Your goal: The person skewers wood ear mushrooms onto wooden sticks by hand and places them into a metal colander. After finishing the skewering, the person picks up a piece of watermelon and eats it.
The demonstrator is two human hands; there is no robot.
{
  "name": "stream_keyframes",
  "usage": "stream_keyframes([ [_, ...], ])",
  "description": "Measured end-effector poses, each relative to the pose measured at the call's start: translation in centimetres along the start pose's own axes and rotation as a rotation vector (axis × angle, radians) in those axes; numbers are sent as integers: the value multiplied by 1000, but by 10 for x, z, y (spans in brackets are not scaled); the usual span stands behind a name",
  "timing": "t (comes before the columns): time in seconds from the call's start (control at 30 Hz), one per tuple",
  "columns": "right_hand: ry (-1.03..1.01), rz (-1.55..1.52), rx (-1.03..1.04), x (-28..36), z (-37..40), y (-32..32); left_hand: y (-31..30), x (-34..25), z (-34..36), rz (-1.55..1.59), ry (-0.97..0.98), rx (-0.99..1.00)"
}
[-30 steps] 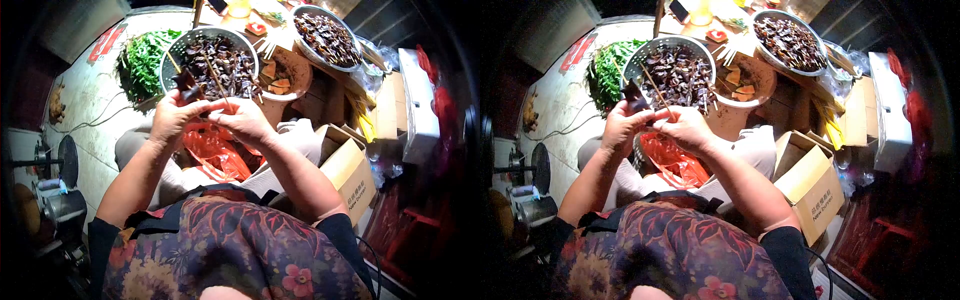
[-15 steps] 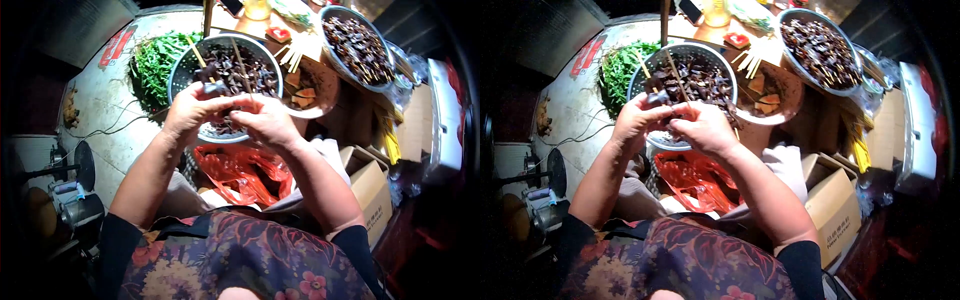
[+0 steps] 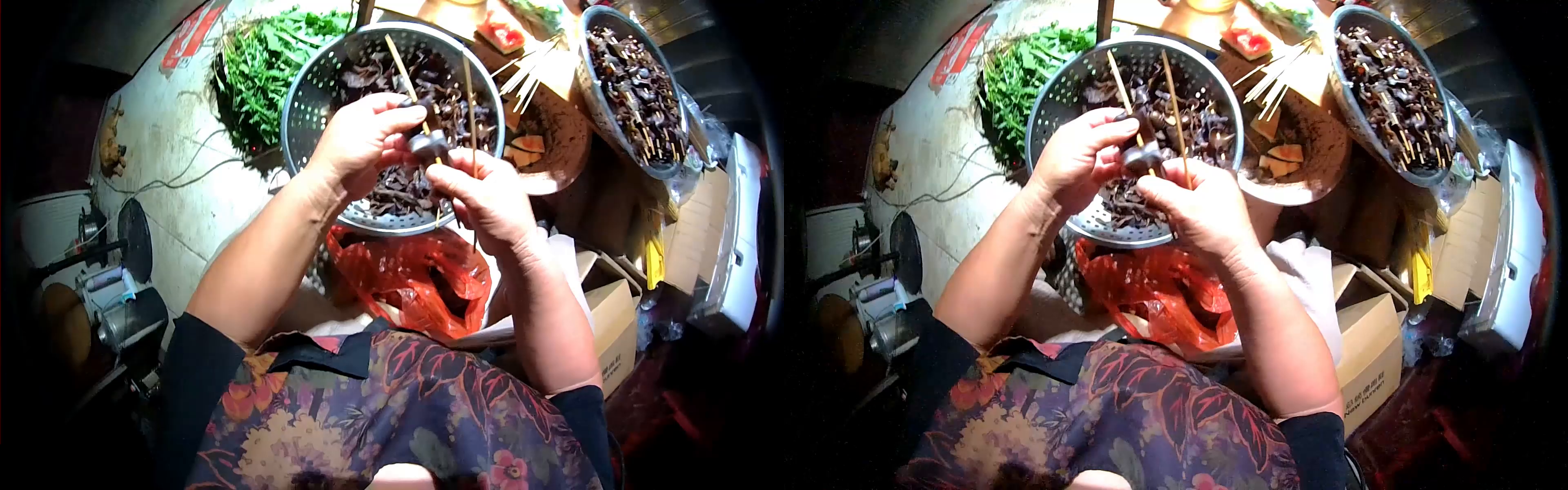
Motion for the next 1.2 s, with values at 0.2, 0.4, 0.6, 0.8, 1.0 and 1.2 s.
stream_keyframes([
  [0.2,-129,-104,-128,13,-6,-16,-29,-26,-15,-129,121,-141],
  [0.4,-192,-197,-137,21,-1,-13,-58,4,-40,-707,85,-82],
  [0.6,-193,-202,-69,19,-2,-13,-46,77,-47,-1438,143,111],
  [0.8,-189,-203,-45,18,0,-7,-48,79,-40,-1620,-41,156],
  [1.0,-168,-121,-39,15,6,-6,-72,61,-37,-1045,-276,96],
  [1.2,-124,-71,6,10,5,-3,-78,34,-27,-415,-273,24],
])
Point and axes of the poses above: each hand's wrist, its own z-axis away from the middle knuckle, its own y-axis out of the palm, x = y × z, the point moved 4 cm from there along -z, towards the middle knuckle, and after that the axes turned 1 degree about z, right-handed, at the moved point
